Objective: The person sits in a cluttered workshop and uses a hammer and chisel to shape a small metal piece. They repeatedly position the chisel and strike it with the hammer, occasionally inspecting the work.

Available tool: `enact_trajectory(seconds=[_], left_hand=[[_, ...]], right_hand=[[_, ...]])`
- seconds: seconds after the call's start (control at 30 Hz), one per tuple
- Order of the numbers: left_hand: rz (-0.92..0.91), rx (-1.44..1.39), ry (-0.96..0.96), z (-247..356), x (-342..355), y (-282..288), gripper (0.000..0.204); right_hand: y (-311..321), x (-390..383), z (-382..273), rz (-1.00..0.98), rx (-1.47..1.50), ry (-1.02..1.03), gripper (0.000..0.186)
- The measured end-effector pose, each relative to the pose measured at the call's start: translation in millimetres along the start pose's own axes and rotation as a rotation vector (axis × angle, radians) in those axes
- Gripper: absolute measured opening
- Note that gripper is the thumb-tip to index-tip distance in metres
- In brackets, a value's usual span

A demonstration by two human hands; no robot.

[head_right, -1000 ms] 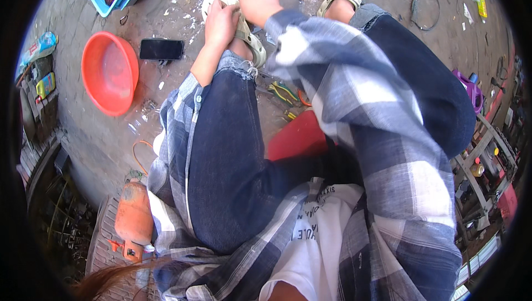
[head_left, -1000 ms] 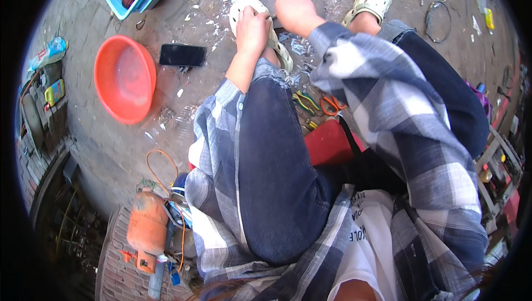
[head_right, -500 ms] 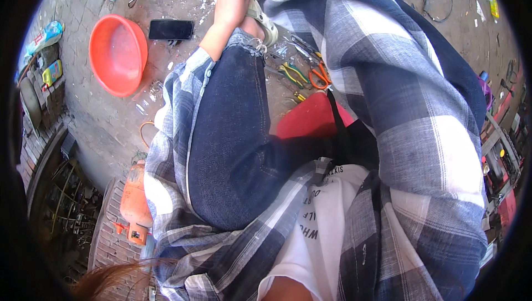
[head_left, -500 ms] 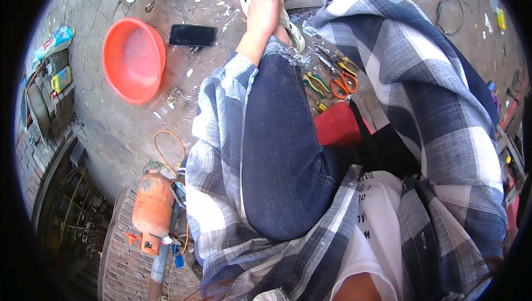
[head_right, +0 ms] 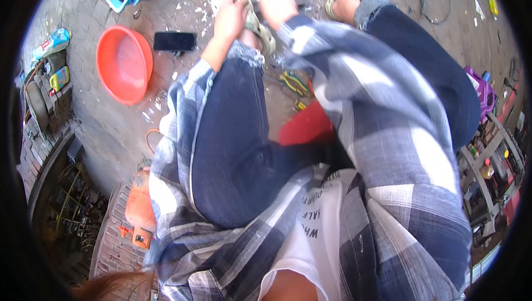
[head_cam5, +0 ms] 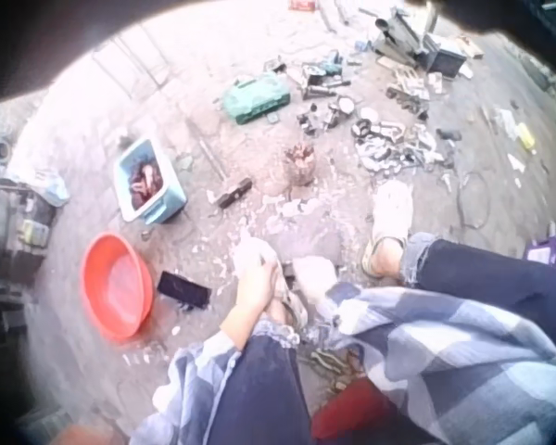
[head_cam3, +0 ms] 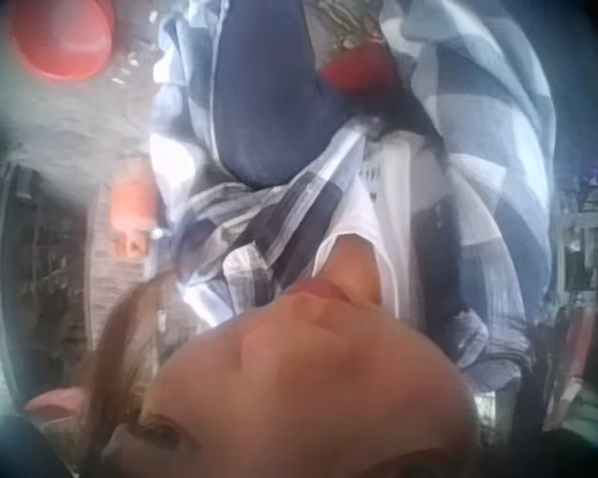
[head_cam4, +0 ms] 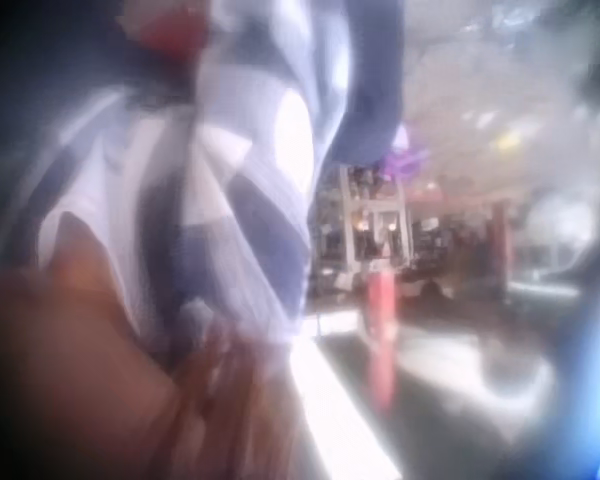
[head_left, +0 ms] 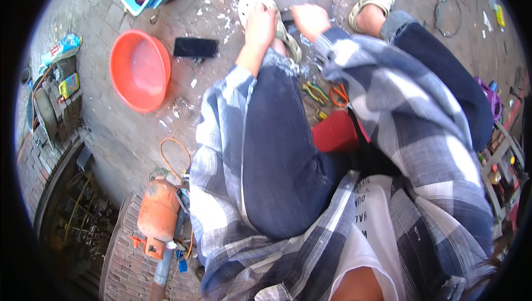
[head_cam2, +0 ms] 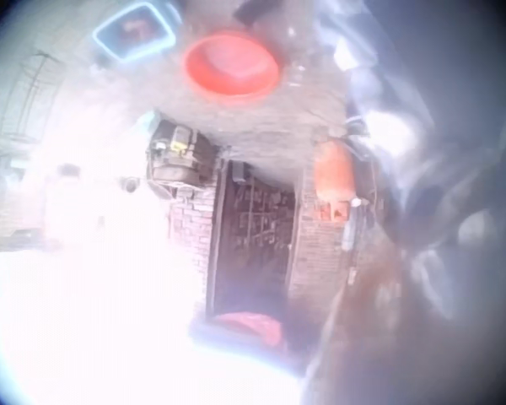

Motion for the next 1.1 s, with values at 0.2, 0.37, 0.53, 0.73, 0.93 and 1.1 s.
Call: enact_trajectory(seconds=[0.2,0.37,0.53,0.73,0.93,1.1], left_hand=[[0.005,0.052,0.062,21,12,7,0.019],[-0.044,0.223,-0.048,35,20,-3,0.011],[0.006,0.319,-0.099,46,14,-9,0.019],[-0.098,0.312,-0.105,48,16,-20,0.027],[-0.213,0.328,-0.124,48,12,-26,0.022],[-0.252,0.353,-0.167,54,15,-28,0.022]], right_hand=[[-1,-5,77,0.042,0.574,-0.165,0.022],[8,-1,57,-0.094,0.264,-0.16,0.02],[12,-5,61,-0.132,0.303,-0.214,0.021],[15,-7,77,-0.063,0.435,-0.272,0.023],[16,-12,66,-0.067,0.389,-0.26,0.021],[15,-11,62,-0.089,0.37,-0.293,0.02]])
Point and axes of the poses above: each hand's wrist, its own x-axis towards the middle knuckle, its own y-axis out of the back of the hand, z = x × y, the point moved 8 cm from there along x, towards the middle knuckle, and after that the axes turned 9 degrees about -y, right-handed, at the moved point
